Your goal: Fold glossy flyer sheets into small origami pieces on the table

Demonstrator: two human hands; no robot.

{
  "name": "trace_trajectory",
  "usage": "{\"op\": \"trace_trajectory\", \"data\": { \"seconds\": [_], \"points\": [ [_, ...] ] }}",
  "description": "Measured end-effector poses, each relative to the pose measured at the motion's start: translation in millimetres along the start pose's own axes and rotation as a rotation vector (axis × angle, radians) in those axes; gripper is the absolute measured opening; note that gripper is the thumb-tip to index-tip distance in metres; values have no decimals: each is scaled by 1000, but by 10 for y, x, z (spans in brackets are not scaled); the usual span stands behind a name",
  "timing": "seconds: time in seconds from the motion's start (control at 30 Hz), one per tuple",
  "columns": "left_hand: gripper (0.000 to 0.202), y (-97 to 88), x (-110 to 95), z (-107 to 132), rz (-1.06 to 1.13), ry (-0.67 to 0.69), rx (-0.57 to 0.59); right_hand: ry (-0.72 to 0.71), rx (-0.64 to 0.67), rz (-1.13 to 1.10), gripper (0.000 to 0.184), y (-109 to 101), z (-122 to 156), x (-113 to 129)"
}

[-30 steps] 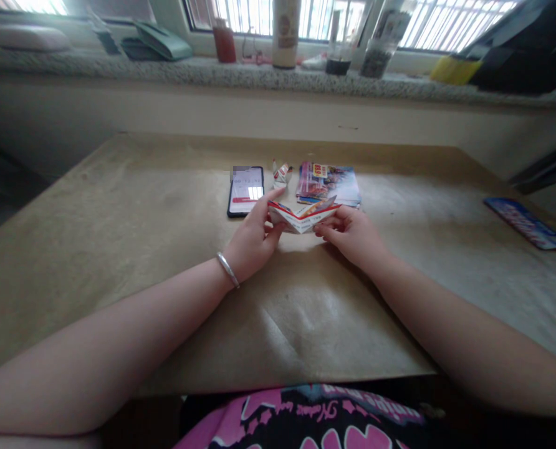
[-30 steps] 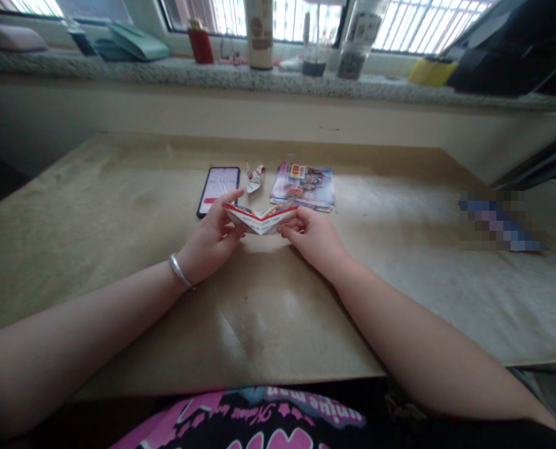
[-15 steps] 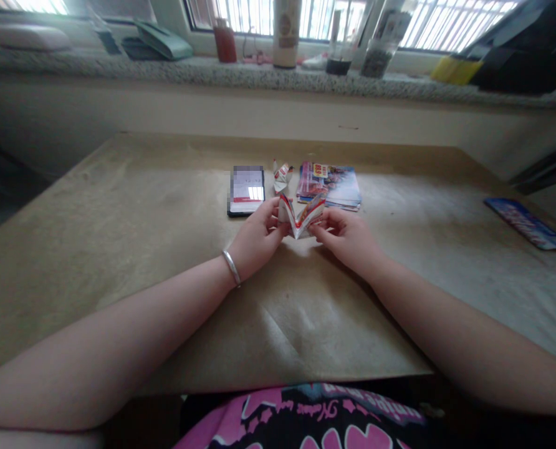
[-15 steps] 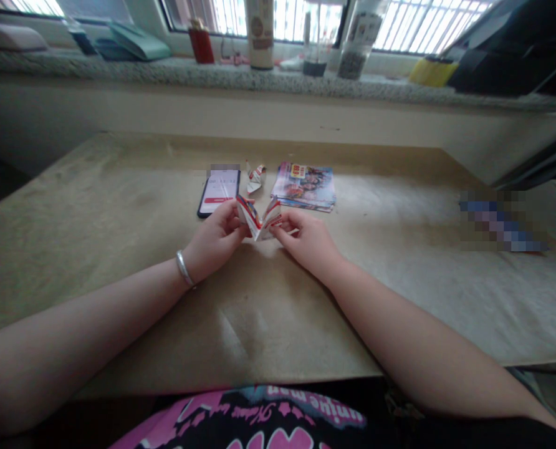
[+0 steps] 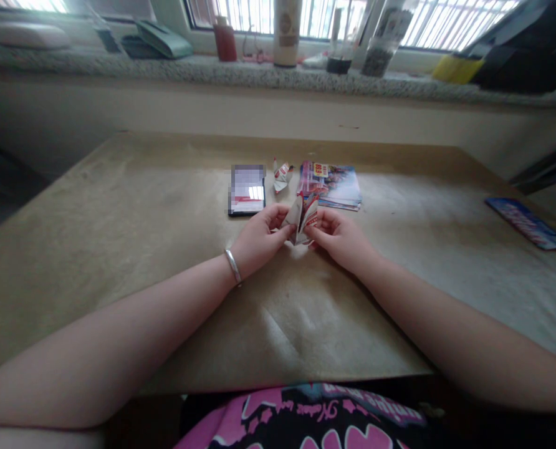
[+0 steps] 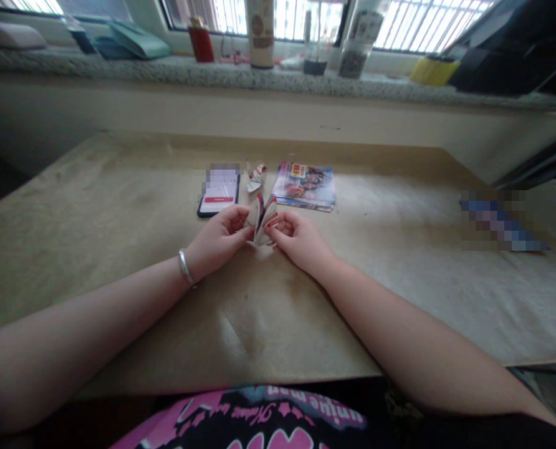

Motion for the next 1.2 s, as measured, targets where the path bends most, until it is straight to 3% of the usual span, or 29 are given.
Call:
{"op": "trace_trajectory", "data": {
  "seconds": [0.33, 0.6, 0.93, 1.2],
  "points": [
    [33, 22, 55, 7, 35, -34, 82, 14, -8, -1, 32, 30, -12, -51],
    [34, -3, 34, -4, 91, -27, 29, 2, 30, -66, 35, 49, -9, -29],
    [38, 16, 54, 15, -106, -5, 40, -9, 4, -74, 30, 38, -34, -24],
    [34, 12, 50, 12, -108, 6, 29, -21, 20, -24, 31, 41, -32, -6]
  ]
}}
Point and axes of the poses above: each hand's wrist, its own z-axis away from the middle knuckle, its own y-axis out of the palm, x = y × z, the point moved 4 cm from there along -z, towards the middle knuckle, and after that the axes turned 13 degrees about z, right-handed, at the moved point
